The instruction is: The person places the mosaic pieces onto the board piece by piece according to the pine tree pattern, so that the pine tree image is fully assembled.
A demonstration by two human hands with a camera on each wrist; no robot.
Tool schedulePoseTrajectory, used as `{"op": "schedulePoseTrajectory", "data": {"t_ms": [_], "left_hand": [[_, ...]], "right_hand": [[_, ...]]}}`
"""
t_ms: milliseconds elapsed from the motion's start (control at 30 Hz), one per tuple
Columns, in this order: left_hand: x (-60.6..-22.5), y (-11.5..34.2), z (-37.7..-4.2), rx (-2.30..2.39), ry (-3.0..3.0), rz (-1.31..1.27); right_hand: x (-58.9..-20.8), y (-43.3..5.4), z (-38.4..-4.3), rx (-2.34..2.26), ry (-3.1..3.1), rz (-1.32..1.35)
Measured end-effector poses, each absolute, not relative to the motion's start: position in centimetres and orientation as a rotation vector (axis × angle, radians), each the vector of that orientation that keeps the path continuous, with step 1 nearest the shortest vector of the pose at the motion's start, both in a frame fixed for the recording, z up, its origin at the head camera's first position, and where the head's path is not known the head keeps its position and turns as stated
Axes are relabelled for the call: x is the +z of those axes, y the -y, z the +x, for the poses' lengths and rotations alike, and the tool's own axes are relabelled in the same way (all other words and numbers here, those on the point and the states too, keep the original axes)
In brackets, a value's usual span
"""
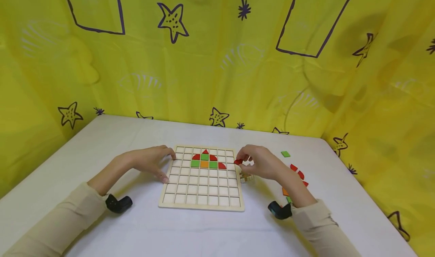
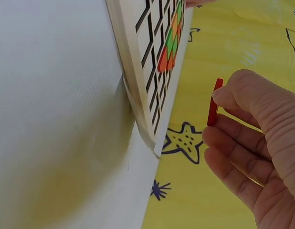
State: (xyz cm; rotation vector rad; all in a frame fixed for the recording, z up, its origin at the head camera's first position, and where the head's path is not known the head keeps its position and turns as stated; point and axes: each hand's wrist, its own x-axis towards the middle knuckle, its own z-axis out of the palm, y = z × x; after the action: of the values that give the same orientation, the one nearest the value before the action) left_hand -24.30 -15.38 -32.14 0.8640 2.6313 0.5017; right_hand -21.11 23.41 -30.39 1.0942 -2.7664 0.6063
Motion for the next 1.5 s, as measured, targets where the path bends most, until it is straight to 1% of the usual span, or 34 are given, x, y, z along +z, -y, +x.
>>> {"op": "schedulePoseTrajectory", "data": {"t_ms": [933,1500], "left_hand": [[-32.4,15.2,-24.4,0.505,-2.635,0.858],[-32.3,15.4,-24.3,0.517,-2.64,0.87]], "right_hand": [[-30.0,-17.6,-22.2,0.604,2.798,1.223],[-30.8,-14.5,-23.0,0.624,2.757,1.345]]}}
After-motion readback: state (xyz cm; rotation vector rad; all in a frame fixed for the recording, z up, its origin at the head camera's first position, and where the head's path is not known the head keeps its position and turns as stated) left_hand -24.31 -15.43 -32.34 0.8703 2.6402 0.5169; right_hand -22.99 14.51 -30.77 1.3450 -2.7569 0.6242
